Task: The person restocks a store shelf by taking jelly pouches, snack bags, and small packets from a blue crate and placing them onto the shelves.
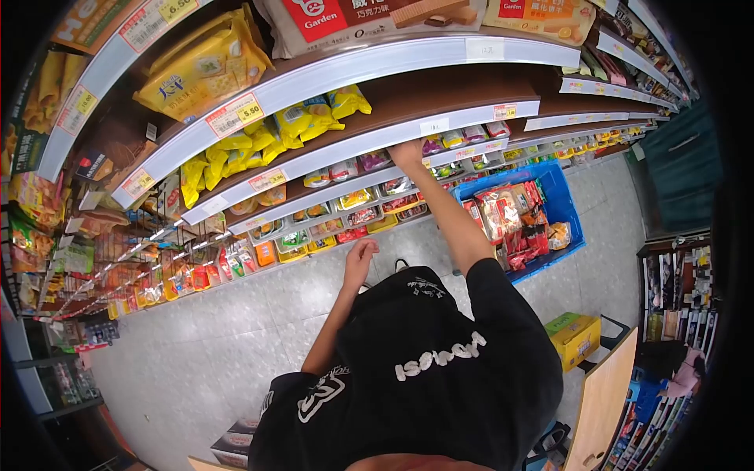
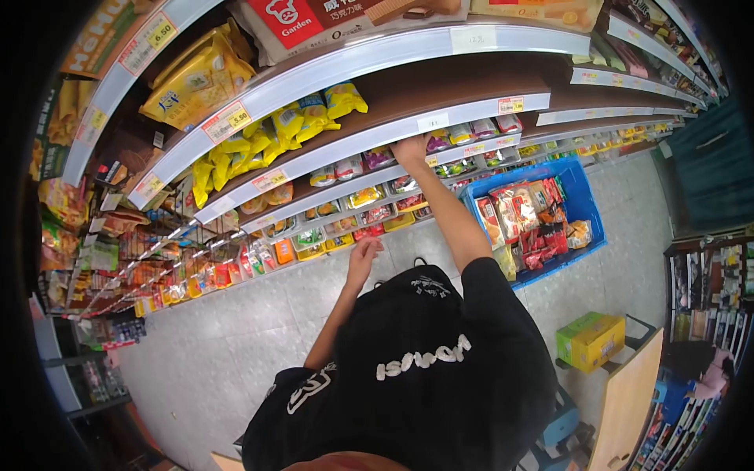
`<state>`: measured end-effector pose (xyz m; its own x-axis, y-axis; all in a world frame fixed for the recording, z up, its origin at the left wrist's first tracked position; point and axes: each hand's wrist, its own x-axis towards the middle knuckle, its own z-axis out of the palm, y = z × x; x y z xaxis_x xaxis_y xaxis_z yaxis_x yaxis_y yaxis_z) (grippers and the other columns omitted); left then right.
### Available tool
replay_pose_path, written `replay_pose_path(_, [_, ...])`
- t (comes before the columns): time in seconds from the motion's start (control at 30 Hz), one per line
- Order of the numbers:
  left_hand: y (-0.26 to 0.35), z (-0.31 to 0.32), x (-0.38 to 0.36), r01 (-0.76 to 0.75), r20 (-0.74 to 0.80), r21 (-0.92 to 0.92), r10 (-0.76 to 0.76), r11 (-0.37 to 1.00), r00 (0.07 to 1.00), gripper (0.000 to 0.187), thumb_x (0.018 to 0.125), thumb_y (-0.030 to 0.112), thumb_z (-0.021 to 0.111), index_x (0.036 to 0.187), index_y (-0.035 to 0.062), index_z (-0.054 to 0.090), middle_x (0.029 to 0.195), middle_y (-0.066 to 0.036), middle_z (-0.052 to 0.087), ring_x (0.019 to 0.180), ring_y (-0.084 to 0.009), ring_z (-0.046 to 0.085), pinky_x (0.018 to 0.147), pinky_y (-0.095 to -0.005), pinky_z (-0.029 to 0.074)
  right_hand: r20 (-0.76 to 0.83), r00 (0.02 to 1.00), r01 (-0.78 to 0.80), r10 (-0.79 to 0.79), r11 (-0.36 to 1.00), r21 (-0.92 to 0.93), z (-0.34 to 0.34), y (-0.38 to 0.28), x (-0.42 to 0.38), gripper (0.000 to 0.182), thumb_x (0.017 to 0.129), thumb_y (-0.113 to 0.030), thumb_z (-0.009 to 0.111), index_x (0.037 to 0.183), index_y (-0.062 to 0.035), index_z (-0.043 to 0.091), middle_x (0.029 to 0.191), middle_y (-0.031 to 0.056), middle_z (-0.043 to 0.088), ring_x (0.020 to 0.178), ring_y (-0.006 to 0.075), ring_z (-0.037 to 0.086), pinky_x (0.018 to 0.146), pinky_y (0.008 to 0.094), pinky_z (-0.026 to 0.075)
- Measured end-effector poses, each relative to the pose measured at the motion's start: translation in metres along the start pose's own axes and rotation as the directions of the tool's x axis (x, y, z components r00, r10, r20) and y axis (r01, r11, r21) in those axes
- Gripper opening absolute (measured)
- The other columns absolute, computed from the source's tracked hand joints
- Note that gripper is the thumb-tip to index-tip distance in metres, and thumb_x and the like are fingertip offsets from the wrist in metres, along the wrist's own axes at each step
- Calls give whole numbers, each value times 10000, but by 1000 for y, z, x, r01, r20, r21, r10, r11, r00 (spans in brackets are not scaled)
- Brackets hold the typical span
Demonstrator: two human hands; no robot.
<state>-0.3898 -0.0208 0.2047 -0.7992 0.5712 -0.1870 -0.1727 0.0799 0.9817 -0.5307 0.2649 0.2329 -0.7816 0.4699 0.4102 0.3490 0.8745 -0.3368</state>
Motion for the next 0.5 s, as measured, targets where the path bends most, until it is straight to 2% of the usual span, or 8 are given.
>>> replay_pose_path(0.07, [0,4,-1,20,-4,-6,-20,1000,1000,201,945,213,494,1043,58,574,930,-23,611,880,-117,596,752,-260,446,-124,991,44,-42,999,18,-7,-2,1,570,770,-371,620,1269,-120,503,1292,154,491,1221,344,414,1030,579,217])
replay_pose_path(0.17, [-1,13,-2,45,-27,-44,-46,998,999,203,944,201,500,1007,23,574,876,-44,621,842,-120,602,713,-238,435,-93,994,70,-56,986,150,2,24,13,490,802,-338,566,1236,-114,530,1266,151,514,1184,351,452,1006,496,319])
replay_pose_path(0.2, [1,15,-2,40,-22,-46,-41,998,999,202,944,199,502,1006,20,574,877,-46,622,841,-121,602,721,-240,440,-87,994,72,-60,986,150,-1,36,18,490,802,-338,566,1236,-114,530,1266,151,514,1184,351,452,1006,496,319])
replay_pose_path(0.27, [1,18,-2,39,-23,-51,-40,998,999,202,943,197,504,1005,18,573,878,-48,623,840,-122,603,729,-242,445,110,988,126,-105,968,-217,-14,67,29,462,820,-341,519,1218,-106,540,1265,153,515,1163,351,472,968,448,382])
replay_pose_path(0.33, [0,21,-4,19,-3,-25,-19,1000,1000,201,943,195,506,1004,16,576,879,-53,624,846,-126,605,757,-250,455,250,968,12,35,983,-185,-27,97,43,466,834,-383,500,1206,-106,549,1274,153,509,1175,342,464,975,461,372])
replay_pose_path(0.4, [-2,24,-7,48,-13,-33,-49,998,999,202,942,193,507,1002,14,577,879,-56,624,846,-126,605,768,-252,457,217,975,12,51,960,-279,-28,133,51,479,839,-405,503,1220,-118,538,1279,152,504,1193,334,455,980,455,369])
replay_pose_path(0.47, [-6,23,-10,81,-27,-40,-82,996,996,202,942,192,509,1000,12,579,879,-59,625,846,-126,604,780,-255,459,107,992,-30,65,954,-299,-36,152,57,500,838,-425,509,1237,-123,521,1287,149,497,1214,331,438,996,447,353])
replay_pose_path(0.5, [-12,21,-10,68,-24,-18,-69,998,997,200,941,188,509,1001,10,578,878,-59,624,843,-125,603,779,-256,460,119,991,-19,57,955,-295,-37,159,59,500,838,-425,509,1237,-123,521,1287,149,497,1214,331,438,996,447,353])
